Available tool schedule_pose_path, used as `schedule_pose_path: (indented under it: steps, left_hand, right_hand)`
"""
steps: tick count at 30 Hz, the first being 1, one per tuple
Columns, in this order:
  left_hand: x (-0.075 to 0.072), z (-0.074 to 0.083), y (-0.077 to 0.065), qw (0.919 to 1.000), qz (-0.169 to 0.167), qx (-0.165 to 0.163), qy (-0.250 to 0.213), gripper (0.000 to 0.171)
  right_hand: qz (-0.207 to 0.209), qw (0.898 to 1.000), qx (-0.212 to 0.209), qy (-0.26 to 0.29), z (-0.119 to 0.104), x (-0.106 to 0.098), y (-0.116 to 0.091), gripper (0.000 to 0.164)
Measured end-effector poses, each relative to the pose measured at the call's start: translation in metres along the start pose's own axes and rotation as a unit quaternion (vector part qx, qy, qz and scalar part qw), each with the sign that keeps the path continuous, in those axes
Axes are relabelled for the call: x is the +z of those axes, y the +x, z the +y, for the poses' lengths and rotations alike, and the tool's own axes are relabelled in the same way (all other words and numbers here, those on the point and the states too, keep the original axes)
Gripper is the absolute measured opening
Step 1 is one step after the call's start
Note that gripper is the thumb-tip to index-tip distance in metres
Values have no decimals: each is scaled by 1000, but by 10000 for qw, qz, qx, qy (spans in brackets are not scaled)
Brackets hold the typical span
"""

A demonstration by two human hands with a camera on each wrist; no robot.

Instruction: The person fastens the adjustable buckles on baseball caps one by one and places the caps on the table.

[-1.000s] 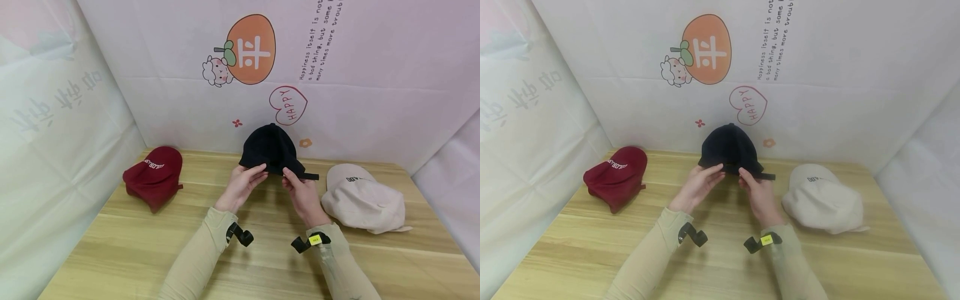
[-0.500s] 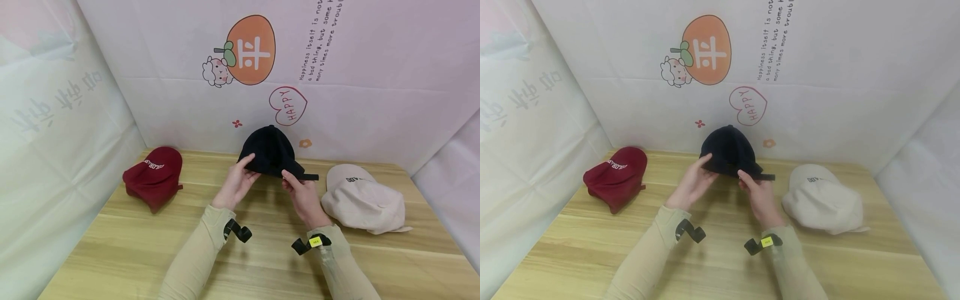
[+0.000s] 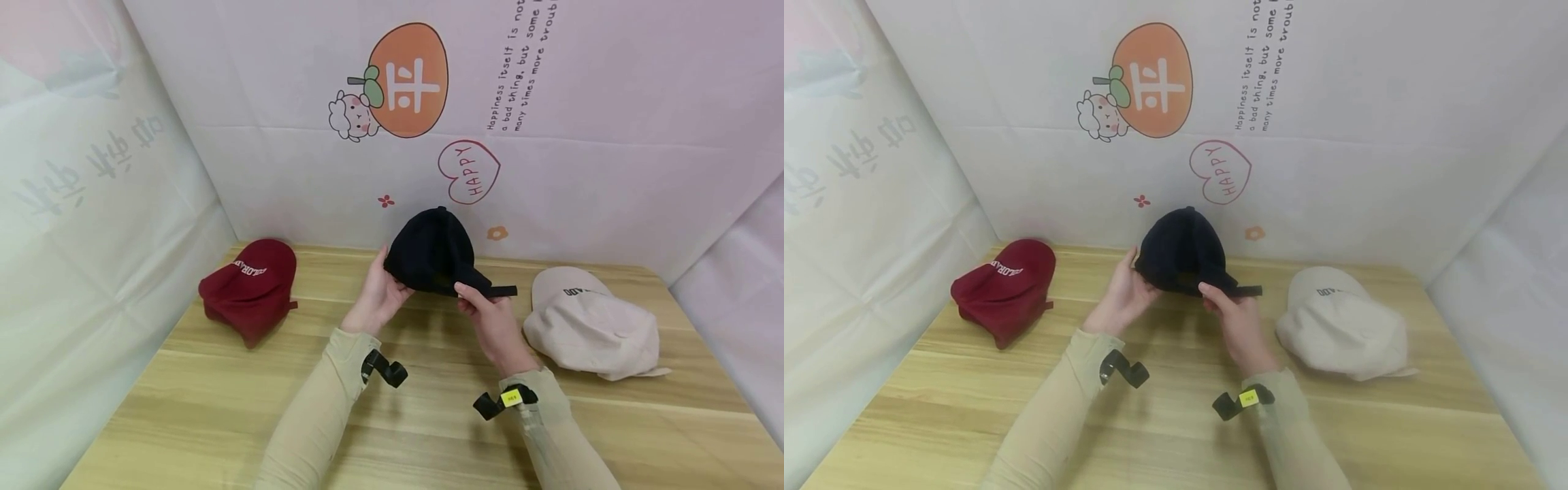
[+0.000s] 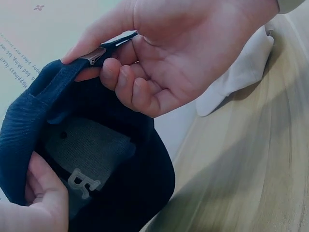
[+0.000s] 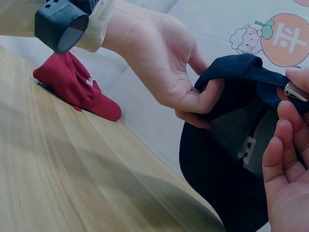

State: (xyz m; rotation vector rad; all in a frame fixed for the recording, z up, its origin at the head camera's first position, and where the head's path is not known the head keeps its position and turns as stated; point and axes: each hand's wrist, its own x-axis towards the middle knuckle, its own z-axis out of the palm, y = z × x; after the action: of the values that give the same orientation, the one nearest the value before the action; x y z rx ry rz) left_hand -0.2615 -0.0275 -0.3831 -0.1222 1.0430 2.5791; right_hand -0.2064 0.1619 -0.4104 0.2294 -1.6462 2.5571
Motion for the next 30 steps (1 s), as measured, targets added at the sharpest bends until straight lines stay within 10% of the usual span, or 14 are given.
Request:
schedule_pose_path:
  steps: [7,19,30]
  left_hand:
    - [-6,4,3,9982,241,215,-507,41]
    - [3,4,-7,9957,909,120,135,37]
    - [2,3,-10,9977,427,9,530,43]
  right_hand:
    - [-95,9999,62,-29,-1,1,-3,4]
    - [-858,9923,-51,890,-5,-5,-3,17]
    - [-656,9800,658,1757,-8,-13,7,34]
